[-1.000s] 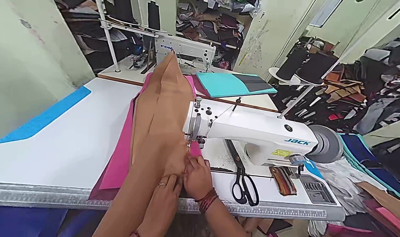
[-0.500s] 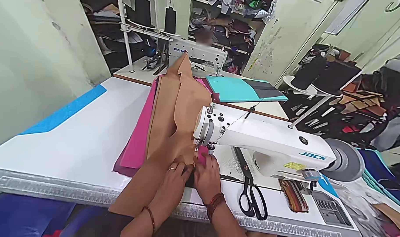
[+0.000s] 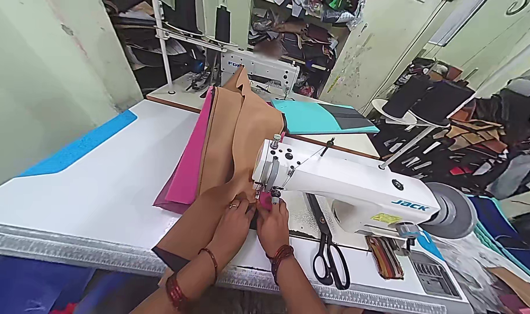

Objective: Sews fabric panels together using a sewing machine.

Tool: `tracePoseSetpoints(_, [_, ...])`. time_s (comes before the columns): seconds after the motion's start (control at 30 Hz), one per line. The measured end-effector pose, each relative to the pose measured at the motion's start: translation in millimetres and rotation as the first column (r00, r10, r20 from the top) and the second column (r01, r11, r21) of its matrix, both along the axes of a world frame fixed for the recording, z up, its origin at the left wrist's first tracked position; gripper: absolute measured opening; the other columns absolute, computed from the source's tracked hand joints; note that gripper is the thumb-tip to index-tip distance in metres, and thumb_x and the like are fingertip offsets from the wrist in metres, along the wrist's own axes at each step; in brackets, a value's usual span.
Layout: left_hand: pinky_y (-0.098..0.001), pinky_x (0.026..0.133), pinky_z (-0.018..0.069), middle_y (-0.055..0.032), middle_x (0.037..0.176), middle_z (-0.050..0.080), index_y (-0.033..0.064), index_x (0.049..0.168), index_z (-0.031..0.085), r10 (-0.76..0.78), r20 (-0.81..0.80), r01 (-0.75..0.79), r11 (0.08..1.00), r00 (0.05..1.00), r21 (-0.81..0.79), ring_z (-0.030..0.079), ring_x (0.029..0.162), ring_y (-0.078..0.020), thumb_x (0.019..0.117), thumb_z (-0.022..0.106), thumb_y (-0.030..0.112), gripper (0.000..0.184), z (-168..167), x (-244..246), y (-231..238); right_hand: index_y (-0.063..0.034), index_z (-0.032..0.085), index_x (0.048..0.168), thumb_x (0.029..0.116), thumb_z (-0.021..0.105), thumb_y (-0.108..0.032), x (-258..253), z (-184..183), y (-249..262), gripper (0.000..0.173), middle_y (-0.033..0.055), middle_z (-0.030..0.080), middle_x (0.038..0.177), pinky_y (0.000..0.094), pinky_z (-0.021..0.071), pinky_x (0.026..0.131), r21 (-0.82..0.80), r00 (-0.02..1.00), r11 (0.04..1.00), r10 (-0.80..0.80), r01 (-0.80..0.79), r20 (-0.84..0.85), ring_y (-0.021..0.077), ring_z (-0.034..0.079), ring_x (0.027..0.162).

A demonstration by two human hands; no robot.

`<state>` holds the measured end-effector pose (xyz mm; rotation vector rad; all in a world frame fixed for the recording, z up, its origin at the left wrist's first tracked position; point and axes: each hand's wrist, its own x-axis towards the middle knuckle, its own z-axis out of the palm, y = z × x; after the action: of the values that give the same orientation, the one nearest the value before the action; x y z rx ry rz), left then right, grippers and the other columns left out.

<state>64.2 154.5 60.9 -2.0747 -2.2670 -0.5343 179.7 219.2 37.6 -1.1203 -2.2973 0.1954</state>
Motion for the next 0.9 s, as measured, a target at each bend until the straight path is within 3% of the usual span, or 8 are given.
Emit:
tracePoseSetpoints(0.13, [-0.0536, 0.109, 0.0449, -0.0245, 0.138, 0.059, 0.0028, 0.135, 0.065, 0.043, 0.051, -0.029, 0.965, 0.998, -0.261, 0.054, 0.132, -0.0426, 0.0969, 0.048, -0.006, 0.043, 27, 7, -8, -0.0046, 0.081, 0.104, 0.0904, 0.063, -0.003, 9, 3, 10, 0.023, 0.0241, 0.068, 0.121, 0.0527, 0.0474, 0.105, -0.188, 0.968, 0.981, 0.007, -0.056, -0.25, 0.0437, 0.06, 0.121])
tracePoseSetpoints(0.2, [-0.0522, 0.105, 0.0478, -0.0254, 0.141, 0.056, 0.0004, 0.144, 0.055, 0.083, 0.084, -0.039, 0.902, 0.993, -0.431, 0.057, 0.127, -0.0431, 0.0988, 0.048, -0.004, 0.046, 45, 20, -22, 0.0013, 0.079, 0.102, 0.0906, 0.06, 0.003, 17, 8, 13, 0.023, 0.0233, 0.071, 0.116, 0.0514, 0.0482, 0.105, -0.228, 0.941, 0.972, -0.024, -0.057, -0.338, 0.0413, 0.064, 0.116])
tracePoseSetpoints(0.3, [-0.0495, 0.096, 0.0548, -0.0261, 0.131, 0.062, -0.0035, 0.143, 0.055, 0.092, 0.085, -0.049, 0.91, 0.992, -0.412, 0.065, 0.115, -0.042, 0.0974, 0.05, -0.006, 0.046, 35, 39, -44, 0.0011, 0.08, 0.1, 0.0878, 0.06, 0.007, 24, 6, 10, 0.024, 0.0215, 0.073, 0.114, 0.0515, 0.0493, 0.103, -0.198, 0.932, 0.978, -0.009, -0.068, -0.363, 0.041, 0.065, 0.114])
tracePoseSetpoints(0.37, [-0.0475, 0.1, 0.0527, -0.0261, 0.137, 0.058, -0.005, 0.146, 0.051, 0.086, 0.059, -0.049, 0.884, 0.995, -0.465, 0.063, 0.121, -0.0414, 0.0992, 0.048, -0.006, 0.047, 34, 43, -46, -0.0012, 0.081, 0.097, 0.0849, 0.06, 0.009, 21, 3, 8, 0.026, 0.0196, 0.075, 0.11, 0.0531, 0.0496, 0.102, -0.125, 0.927, 0.988, 0.033, -0.085, -0.373, 0.0421, 0.066, 0.113])
tracePoseSetpoints(0.43, [-0.0465, 0.102, 0.0515, -0.026, 0.138, 0.057, -0.0057, 0.147, 0.05, 0.067, 0.041, -0.039, 0.872, 0.997, -0.488, 0.061, 0.123, -0.0414, 0.0994, 0.047, -0.006, 0.047, 36, 42, -43, -0.0031, 0.082, 0.096, 0.0841, 0.061, 0.008, 19, 3, 6, 0.026, 0.0161, 0.076, 0.11, 0.0577, 0.0493, 0.1, -0.062, 0.935, 0.988, 0.111, -0.139, -0.338, 0.0428, 0.066, 0.114])
tracePoseSetpoints(0.57, [-0.0456, 0.105, 0.0492, -0.0247, 0.14, 0.055, -0.0042, 0.148, 0.048, 0.059, 0.058, -0.019, 0.842, 0.997, -0.54, 0.058, 0.127, -0.0398, 0.1007, 0.045, -0.005, 0.047, 39, 39, -41, -0.0098, 0.081, 0.109, 0.0908, 0.059, 0.0, 16, 8, -3, 0.031, 0.0049, 0.075, 0.123, 0.0574, 0.0467, 0.102, -0.086, 0.977, 0.973, 0.211, -0.213, -0.036, 0.0348, 0.063, 0.124])
tracePoseSetpoints(0.73, [-0.0467, 0.1, 0.0522, -0.0236, 0.136, 0.058, -0.001, 0.146, 0.053, 0.057, 0.029, -0.037, 0.879, 0.998, -0.475, 0.063, 0.119, -0.0398, 0.1004, 0.045, -0.005, 0.046, 31, 33, -40, -0.0095, 0.08, 0.113, 0.0921, 0.058, -0.001, 10, 7, -6, 0.031, 0.0036, 0.074, 0.125, 0.055, 0.0487, 0.101, -0.02, 0.98, 0.984, 0.177, -0.176, 0.089, 0.0309, 0.065, 0.122])
tracePoseSetpoints(0.9, [-0.047, 0.105, 0.05, -0.0245, 0.143, 0.054, 0.002, 0.15, 0.049, 0.062, 0.035, -0.037, 0.869, 0.997, -0.493, 0.059, 0.126, -0.0409, 0.1043, 0.041, -0.002, 0.047, 30, 25, -32, -0.0102, 0.074, 0.126, 0.096, 0.055, -0.005, 7, 15, -5, 0.036, 0.0048, 0.067, 0.138, 0.0538, 0.043, 0.109, -0.141, 0.968, 0.979, 0.172, -0.147, 0.183, 0.0306, 0.058, 0.133])
